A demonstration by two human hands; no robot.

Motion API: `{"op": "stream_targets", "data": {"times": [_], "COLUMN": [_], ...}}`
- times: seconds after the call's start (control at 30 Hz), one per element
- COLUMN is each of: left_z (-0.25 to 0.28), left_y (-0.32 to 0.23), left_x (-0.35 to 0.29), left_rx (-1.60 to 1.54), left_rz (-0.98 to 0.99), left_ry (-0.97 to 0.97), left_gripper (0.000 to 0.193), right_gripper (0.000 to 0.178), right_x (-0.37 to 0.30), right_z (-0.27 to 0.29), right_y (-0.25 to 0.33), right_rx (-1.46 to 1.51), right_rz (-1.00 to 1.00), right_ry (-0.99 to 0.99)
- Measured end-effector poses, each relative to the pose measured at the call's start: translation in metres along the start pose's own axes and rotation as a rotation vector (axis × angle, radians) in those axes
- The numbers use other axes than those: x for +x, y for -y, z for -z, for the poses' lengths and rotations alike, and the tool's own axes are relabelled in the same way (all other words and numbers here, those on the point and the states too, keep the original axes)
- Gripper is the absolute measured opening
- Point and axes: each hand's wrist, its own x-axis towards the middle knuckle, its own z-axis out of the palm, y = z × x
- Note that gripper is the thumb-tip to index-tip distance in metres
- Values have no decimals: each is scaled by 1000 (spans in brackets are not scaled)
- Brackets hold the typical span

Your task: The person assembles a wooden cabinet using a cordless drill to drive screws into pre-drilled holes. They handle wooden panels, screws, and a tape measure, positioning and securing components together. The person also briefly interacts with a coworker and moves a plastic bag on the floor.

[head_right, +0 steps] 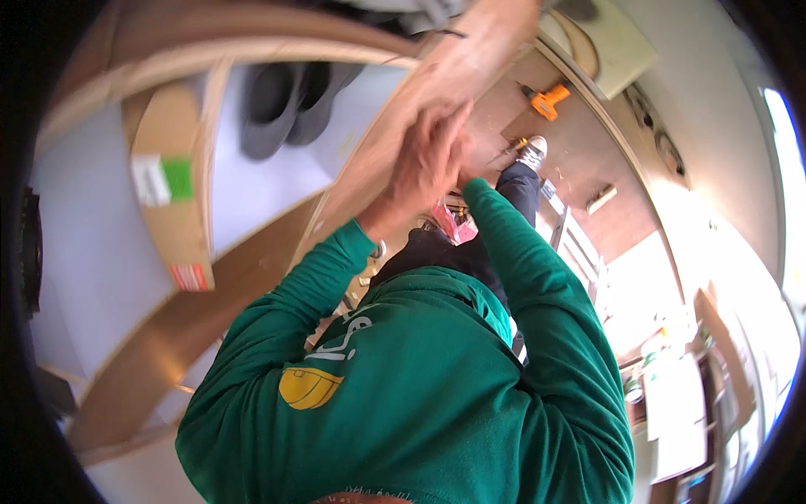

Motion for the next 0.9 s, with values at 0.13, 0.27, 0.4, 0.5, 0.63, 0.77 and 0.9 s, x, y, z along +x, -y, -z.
{"op": "stream_targets", "data": {"times": [0.13,0.27,0.4,0.5,0.63,0.77,0.9], "left_z": [6,-9,-16,-68,-65,-80,-140], "left_y": [28,81,136,120,88,44,0], "left_x": [-175,-354,-525,-705,-755,-755,-760], "left_rx": [-154,-133,-165,3,95,-290,-659], "left_rz": [294,589,967,1115,1381,1795,1856], "left_ry": [-15,73,106,-60,-25,-444,-528], "left_gripper": [71,70,63,53,35,38,54], "right_gripper": [19,17,14,15,15,16,15], "right_x": [-23,-58,-93,-133,-145,-157,-178], "right_z": [-72,-123,-169,-238,-268,-307,-352], "right_y": [-21,-27,-31,-34,-33,-24,-14], "right_rx": [394,251,-188,-66,-130,-146,-198], "right_rz": [-229,-218,-184,-342,-403,-519,-555], "right_ry": [-130,-161,119,418,601,726,793]}}
